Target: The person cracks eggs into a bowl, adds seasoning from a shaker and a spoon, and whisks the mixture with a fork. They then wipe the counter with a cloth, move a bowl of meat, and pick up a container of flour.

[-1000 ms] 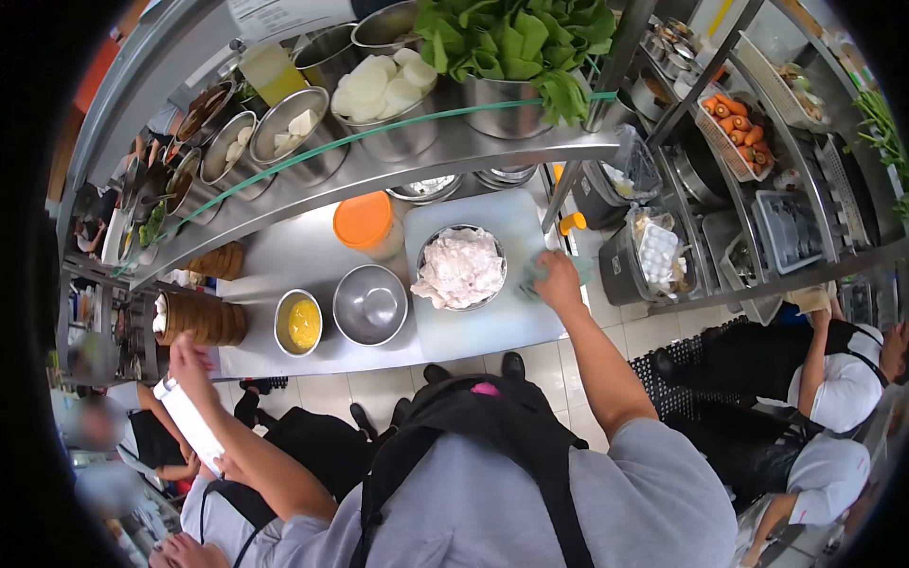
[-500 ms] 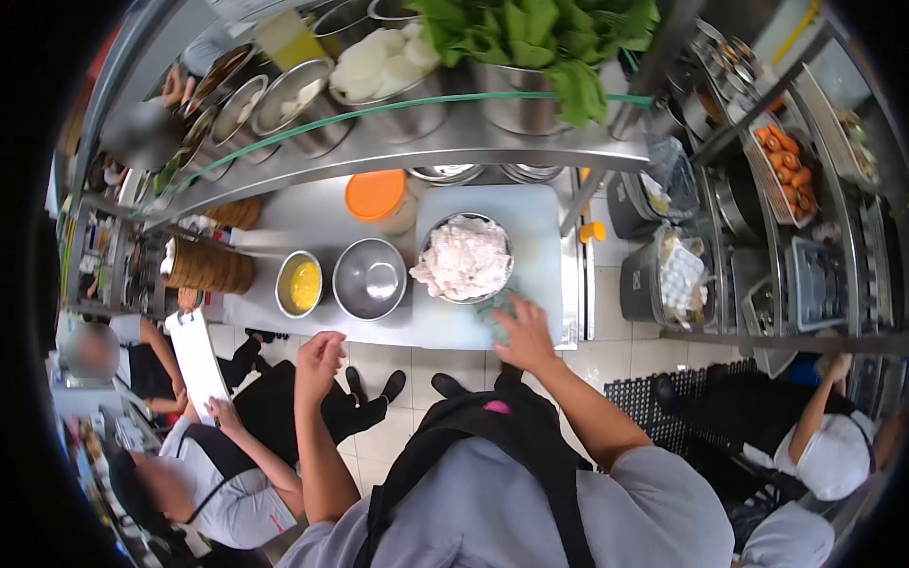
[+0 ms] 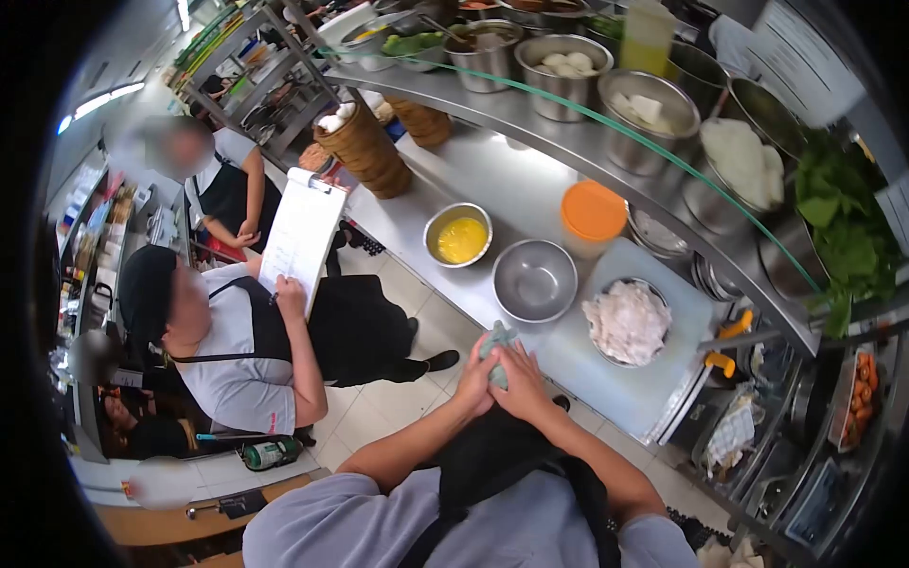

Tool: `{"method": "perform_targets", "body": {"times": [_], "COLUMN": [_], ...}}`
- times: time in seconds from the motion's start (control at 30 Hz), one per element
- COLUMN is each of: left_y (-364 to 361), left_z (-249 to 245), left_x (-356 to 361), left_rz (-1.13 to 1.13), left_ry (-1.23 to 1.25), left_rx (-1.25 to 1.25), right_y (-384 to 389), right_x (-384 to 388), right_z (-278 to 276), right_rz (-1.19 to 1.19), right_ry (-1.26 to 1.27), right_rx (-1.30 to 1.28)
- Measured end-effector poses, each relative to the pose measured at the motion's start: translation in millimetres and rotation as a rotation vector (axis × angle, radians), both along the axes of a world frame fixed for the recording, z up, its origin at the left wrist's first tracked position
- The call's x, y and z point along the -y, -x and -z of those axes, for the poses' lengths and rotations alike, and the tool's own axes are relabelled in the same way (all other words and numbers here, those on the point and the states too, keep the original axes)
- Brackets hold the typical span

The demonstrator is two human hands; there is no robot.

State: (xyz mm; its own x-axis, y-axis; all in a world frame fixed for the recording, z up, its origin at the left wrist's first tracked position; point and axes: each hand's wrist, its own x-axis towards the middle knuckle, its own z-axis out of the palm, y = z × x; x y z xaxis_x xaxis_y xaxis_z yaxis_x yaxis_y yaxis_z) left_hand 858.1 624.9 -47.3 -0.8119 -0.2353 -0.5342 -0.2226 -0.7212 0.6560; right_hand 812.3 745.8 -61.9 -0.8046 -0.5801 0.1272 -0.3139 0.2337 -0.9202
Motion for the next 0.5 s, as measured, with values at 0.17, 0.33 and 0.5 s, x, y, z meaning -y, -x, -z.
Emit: {"method": "perform_targets", "body": {"times": [0.17, 0.33, 0.5], "left_y": [17.5, 98.1, 168.4], "left_z": [26.3, 28.9, 112.7], "left_x": [108.7, 301.3, 407.5], "left_rz": [-0.265, -0.367, 0.032], "left_ry": [0.108, 0.925, 1.725], "left_rx": [-0.086, 0.029, 0.551], "right_y": [23.5, 24.8, 18.5], "right_x": [53.6, 53.2, 12.5], "right_z": [-24.0, -22.2, -12.4], "right_rz": [-0.076, 0.027, 0.063], "right_ry": [-0.347, -0.178, -0.25], "right_rx": [-0.233, 0.119, 0.36]}}
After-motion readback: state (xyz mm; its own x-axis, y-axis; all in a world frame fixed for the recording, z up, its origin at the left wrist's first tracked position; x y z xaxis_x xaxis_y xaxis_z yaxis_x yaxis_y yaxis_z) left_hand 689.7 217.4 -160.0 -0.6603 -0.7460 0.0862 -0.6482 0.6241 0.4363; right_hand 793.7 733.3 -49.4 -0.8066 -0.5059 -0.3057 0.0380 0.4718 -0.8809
